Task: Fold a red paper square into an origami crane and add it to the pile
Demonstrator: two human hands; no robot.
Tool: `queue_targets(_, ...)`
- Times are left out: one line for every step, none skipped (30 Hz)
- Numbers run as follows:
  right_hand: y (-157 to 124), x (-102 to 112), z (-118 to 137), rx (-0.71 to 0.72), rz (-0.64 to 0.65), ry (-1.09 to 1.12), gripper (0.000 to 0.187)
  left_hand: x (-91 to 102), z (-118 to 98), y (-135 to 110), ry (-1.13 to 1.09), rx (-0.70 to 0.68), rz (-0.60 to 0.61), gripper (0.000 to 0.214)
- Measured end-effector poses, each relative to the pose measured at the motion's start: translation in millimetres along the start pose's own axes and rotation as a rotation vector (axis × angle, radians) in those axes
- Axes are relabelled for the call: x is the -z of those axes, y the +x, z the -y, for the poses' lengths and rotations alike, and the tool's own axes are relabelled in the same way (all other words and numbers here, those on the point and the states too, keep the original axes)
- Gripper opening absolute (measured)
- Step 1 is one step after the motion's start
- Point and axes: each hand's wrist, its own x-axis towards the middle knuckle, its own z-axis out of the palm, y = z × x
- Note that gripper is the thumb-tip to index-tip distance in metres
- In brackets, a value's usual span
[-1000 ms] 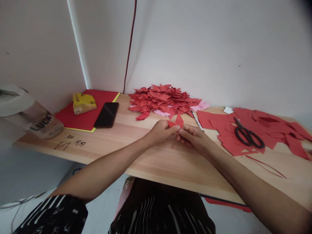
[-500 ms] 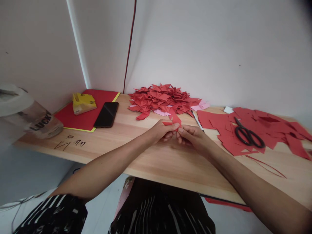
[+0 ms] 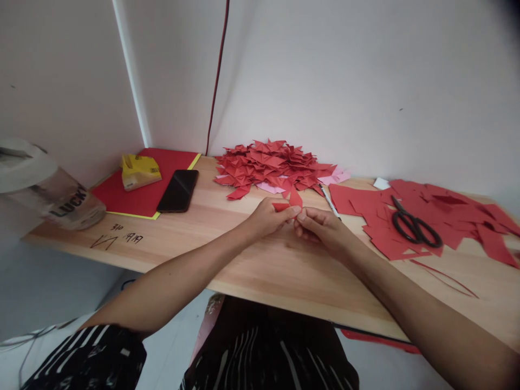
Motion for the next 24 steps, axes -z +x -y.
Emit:
queue_targets(0.4,0.6,-1.0,0.010,0.001,-0.008,0.041,0.2,1.3,0.8,0.027,0.001,-0.011,0.039)
queue_targets(0.7,1.3,-2.1,0.023,-0.003,-0.024,0.040,0.2,2.5,1.5,0.048,0.011,-0.023,0.040)
queue_targets(0.9,2.2,-3.3,0.040,-0.009,-0.045,0.040,0.2,3.5,2.3,0.067,0.023,-0.038,0.040)
queue_targets(1.1,3.0,-4.5,0.055,-0.018,-0.068,0.039,0.3,4.3,3.0,0.087,0.029,-0.055,0.040)
queue_targets(1.1,3.7,-5.4,0.069,-0.027,-0.090,0.038,0.3,5.0,3.7,0.112,0.027,-0.071,0.040)
queue_targets(1.1,4.2,-6.2,0.079,-0.036,-0.108,0.038,0.5,5.5,4.2,0.140,0.018,-0.085,0.040)
queue_targets(1.1,4.5,-6.8,0.087,-0.041,-0.118,0.038,0.7,5.8,4.7,0.166,0.003,-0.097,0.039)
queue_targets(1.0,4.6,-7.1,0.091,-0.045,-0.123,0.037,0.9,6.1,4.9,0.187,-0.014,-0.104,0.039)
queue_targets(0.9,4.7,-7.4,0.093,-0.049,-0.125,0.037,1.0,6.4,5.0,0.201,-0.032,-0.106,0.039)
queue_targets(0.9,4.8,-7.6,0.091,-0.053,-0.123,0.037,1.0,6.6,4.9,0.207,-0.047,-0.104,0.039)
queue_targets(0.9,4.9,-7.7,0.085,-0.055,-0.117,0.037,0.9,6.7,4.7,0.203,-0.055,-0.099,0.039)
queue_targets(1.0,5.2,-7.7,0.077,-0.060,-0.108,0.037,0.6,6.7,4.3,0.184,-0.053,-0.089,0.039)
queue_targets(1.0,5.7,-7.5,0.067,-0.069,-0.099,0.037,0.3,6.6,3.9,0.154,-0.040,-0.073,0.038)
queue_targets(1.1,6.2,-7.0,0.060,-0.084,-0.090,0.037,-0.1,6.4,3.4,0.118,-0.021,-0.053,0.036)
queue_targets(1.1,6.8,-6.4,0.056,-0.097,-0.083,0.037,-0.4,6.1,3.0,0.083,-0.001,-0.036,0.035)
queue_targets(1.1,7.3,-5.6,0.053,-0.109,-0.078,0.037,-0.6,5.7,2.7,0.059,0.016,-0.022,0.034)
queue_targets(1.0,7.6,-4.7,0.051,-0.119,-0.075,0.037,-0.5,5.2,2.6,0.050,0.027,-0.016,0.033)
queue_targets(0.9,7.7,-3.8,0.049,-0.126,-0.074,0.037,-0.2,4.8,2.6,0.058,0.032,-0.022,0.033)
queue_targets(0.8,7.7,-3.1,0.046,-0.128,-0.073,0.037,0.3,4.4,2.8,0.082,0.037,-0.038,0.033)
queue_targets(0.7,7.4,-2.6,0.045,-0.131,-0.073,0.037,1.0,4.0,3.0,0.112,0.040,-0.058,0.034)
queue_targets(0.6,7.0,-2.4,0.043,-0.133,-0.073,0.038,1.6,3.6,3.2,0.145,0.041,-0.078,0.035)
queue_targets(0.6,6.5,-2.4,0.042,-0.135,-0.073,0.038,2.1,3.2,3.2,0.175,0.038,-0.094,0.036)
queue_targets(0.6,6.2,-2.6,0.042,-0.135,-0.073,0.038,2.4,2.8,3.1,0.197,0.031,-0.106,0.036)
queue_targets(0.7,5.9,-2.9,0.042,-0.133,-0.073,0.038,2.5,2.3,2.9,0.208,0.024,-0.111,0.036)
